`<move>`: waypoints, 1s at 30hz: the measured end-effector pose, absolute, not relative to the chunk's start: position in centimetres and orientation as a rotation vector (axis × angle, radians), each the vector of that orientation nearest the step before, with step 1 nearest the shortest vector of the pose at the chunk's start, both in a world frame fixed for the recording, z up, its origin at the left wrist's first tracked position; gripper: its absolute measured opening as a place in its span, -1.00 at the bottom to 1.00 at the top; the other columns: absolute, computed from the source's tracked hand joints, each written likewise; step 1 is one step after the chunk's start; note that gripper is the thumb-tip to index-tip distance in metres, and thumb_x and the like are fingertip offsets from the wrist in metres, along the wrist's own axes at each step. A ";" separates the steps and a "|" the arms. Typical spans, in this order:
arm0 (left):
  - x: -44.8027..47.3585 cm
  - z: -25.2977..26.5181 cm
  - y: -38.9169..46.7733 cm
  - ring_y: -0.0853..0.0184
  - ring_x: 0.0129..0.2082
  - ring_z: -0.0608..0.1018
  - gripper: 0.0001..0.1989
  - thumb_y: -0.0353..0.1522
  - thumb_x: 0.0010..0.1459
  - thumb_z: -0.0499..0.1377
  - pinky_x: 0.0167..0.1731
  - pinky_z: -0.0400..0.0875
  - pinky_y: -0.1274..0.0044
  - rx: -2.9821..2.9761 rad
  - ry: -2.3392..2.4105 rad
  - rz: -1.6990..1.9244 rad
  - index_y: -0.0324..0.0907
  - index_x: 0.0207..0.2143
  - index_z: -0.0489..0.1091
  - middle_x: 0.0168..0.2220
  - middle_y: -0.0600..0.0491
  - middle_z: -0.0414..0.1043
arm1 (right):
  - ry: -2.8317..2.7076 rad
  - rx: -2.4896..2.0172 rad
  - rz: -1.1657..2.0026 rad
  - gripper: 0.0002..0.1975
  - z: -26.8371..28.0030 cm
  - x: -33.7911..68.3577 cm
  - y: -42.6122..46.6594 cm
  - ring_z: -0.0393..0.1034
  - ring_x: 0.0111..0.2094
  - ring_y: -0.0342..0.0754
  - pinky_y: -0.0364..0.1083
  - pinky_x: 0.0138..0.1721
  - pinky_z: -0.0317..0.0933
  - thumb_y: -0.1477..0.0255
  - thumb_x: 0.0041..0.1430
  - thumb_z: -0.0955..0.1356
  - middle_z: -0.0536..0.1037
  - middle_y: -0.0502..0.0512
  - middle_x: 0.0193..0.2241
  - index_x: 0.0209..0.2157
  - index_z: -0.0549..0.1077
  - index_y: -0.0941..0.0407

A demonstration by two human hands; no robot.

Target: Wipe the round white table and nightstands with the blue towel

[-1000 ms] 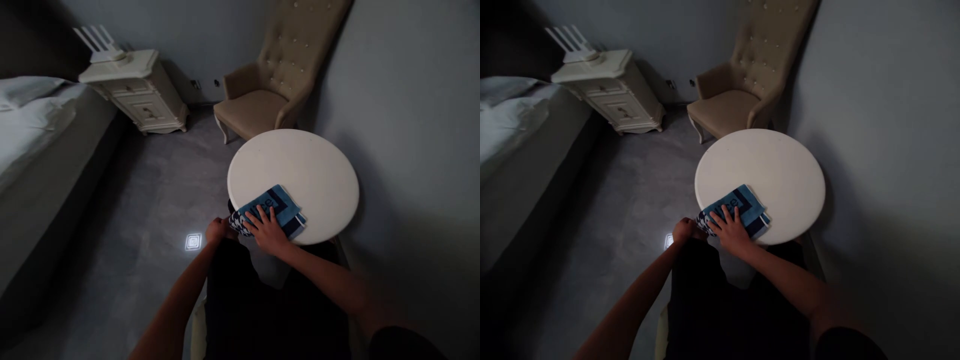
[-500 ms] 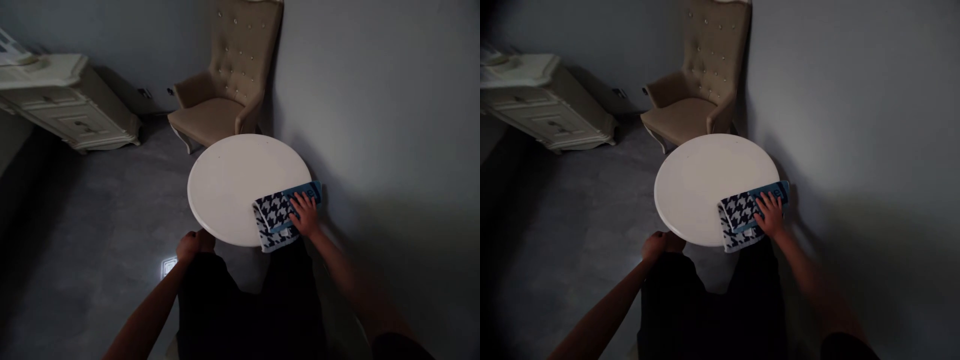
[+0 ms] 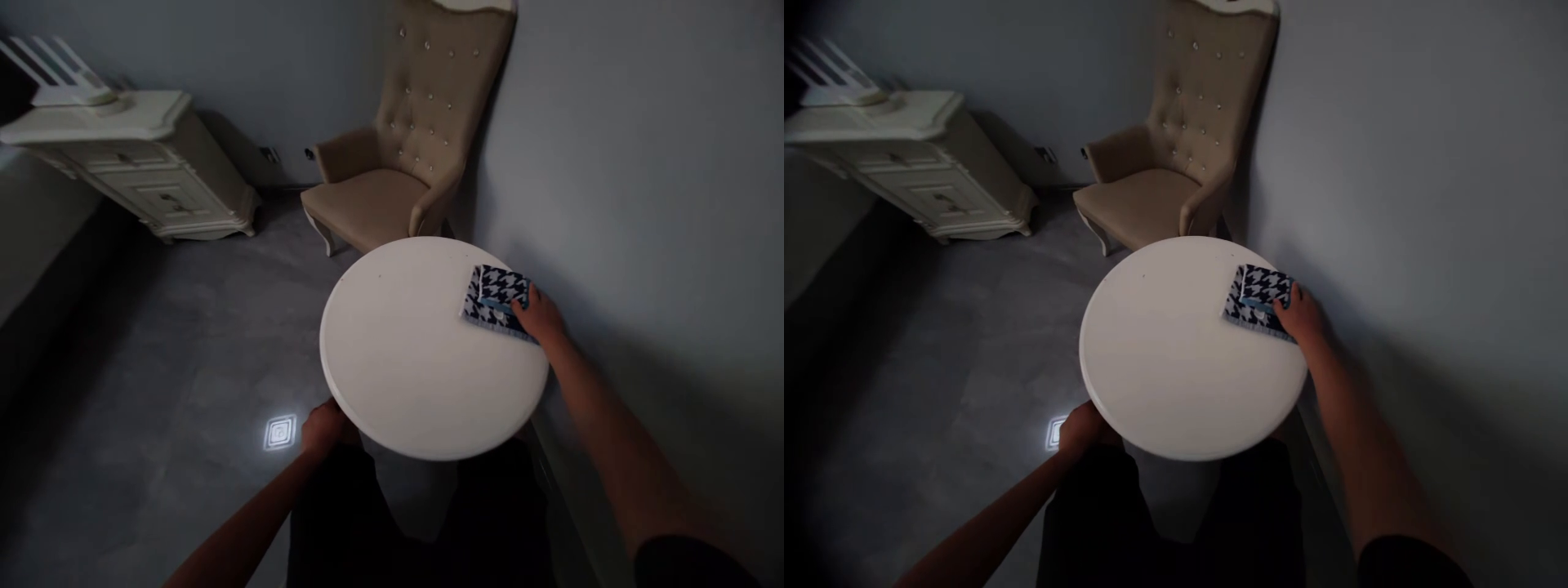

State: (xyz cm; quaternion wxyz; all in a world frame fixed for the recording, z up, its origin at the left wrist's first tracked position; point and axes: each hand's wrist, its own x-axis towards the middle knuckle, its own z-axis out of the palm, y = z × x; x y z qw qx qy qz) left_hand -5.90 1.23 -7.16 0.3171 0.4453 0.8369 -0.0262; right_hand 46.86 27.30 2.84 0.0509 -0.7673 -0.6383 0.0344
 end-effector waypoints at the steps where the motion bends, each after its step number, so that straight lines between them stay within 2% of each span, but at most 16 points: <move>1: -6.0 -7.1 1.4 -0.24 0.17 0.70 -0.53 0.00 0.40 0.21 0.03 0.58 0.22 1.173 2.196 -0.094 -0.11 0.07 0.68 0.10 -0.25 0.74 | -1.929 -2.356 0.125 -0.11 3.2 46.3 29.1 0.34 0.45 0.39 0.22 0.44 0.25 0.02 0.57 0.21 0.35 0.62 0.48 0.65 0.05 0.30; 5: -6.7 -6.4 1.8 -0.21 0.19 0.70 -0.49 -0.01 0.46 0.13 0.01 0.56 0.25 1.176 2.143 -0.110 -0.11 0.18 0.64 0.17 -0.25 0.71 | -1.880 -2.408 0.171 -0.17 4.1 42.8 36.0 0.44 0.35 0.43 0.30 0.33 0.32 -0.02 0.58 0.17 0.43 0.63 0.40 0.63 0.16 0.20; 8: -7.2 -5.9 2.0 -0.17 0.18 0.72 -0.51 -0.05 0.48 0.12 -0.01 0.56 0.27 1.125 2.150 -0.080 -0.06 0.24 0.61 0.17 -0.24 0.72 | -1.926 -2.371 0.122 -0.24 4.0 38.9 40.4 0.43 0.32 0.45 0.36 0.32 0.30 0.01 0.57 0.17 0.47 0.59 0.37 0.57 0.29 0.16; 11: -7.6 -5.8 2.2 -0.15 0.18 0.73 -0.52 -0.09 0.49 0.11 0.00 0.57 0.27 1.087 2.158 -0.073 0.01 0.30 0.58 0.16 -0.21 0.73 | -2.007 -2.284 0.045 -0.29 3.7 33.8 43.9 0.37 0.36 0.45 0.44 0.39 0.18 0.05 0.56 0.17 0.46 0.54 0.39 0.50 0.38 0.16; 17: -8.5 -6.8 1.9 -0.11 0.17 0.74 -0.50 -0.02 0.51 0.11 -0.03 0.58 0.30 1.096 2.158 -0.025 0.11 0.33 0.58 0.14 -0.12 0.75 | -2.227 -1.988 0.040 -0.31 3.2 20.9 47.2 0.11 0.51 0.51 0.58 0.52 -0.12 0.06 0.54 0.19 0.34 0.42 0.52 0.48 0.42 0.12; 21: -9.0 -7.8 1.7 -0.07 0.15 0.75 -0.51 -0.03 0.54 0.06 -0.05 0.59 0.33 1.114 2.171 -0.001 0.14 0.32 0.60 0.14 -0.08 0.76 | -2.412 -1.726 0.131 -0.31 3.1 11.0 45.1 0.00 0.57 0.54 0.61 0.56 -0.22 0.07 0.52 0.22 0.33 0.34 0.56 0.47 0.46 0.12; 24: -9.1 -7.9 1.7 -0.05 0.17 0.75 -0.50 -0.03 0.55 0.03 -0.04 0.60 0.34 1.115 2.174 0.020 0.12 0.28 0.64 0.15 -0.09 0.75 | -2.567 -1.505 0.176 -0.37 3.2 3.9 40.2 0.01 0.59 0.51 0.59 0.59 -0.28 0.09 0.54 0.20 0.42 0.23 0.52 0.40 0.56 0.05; 26: -9.1 -7.6 1.6 -0.05 0.18 0.74 -0.48 -0.01 0.56 0.00 -0.02 0.60 0.33 1.105 2.173 0.025 0.11 0.25 0.66 0.16 -0.09 0.75 | -2.675 -1.365 0.196 -0.41 3.2 -0.1 35.8 0.04 0.59 0.47 0.55 0.61 -0.29 0.06 0.53 0.22 0.54 0.18 0.43 0.31 0.65 0.00; 30: -8.7 -6.7 1.3 -0.07 0.20 0.73 -0.43 -0.03 0.57 -0.05 0.00 0.58 0.32 1.132 2.188 0.006 0.03 0.16 0.71 0.15 -0.14 0.75 | -2.861 -1.156 0.239 -0.46 2.8 -4.7 27.8 0.19 0.53 0.45 0.53 0.62 -0.35 0.02 0.47 0.31 0.75 0.25 0.14 0.07 0.78 0.07</move>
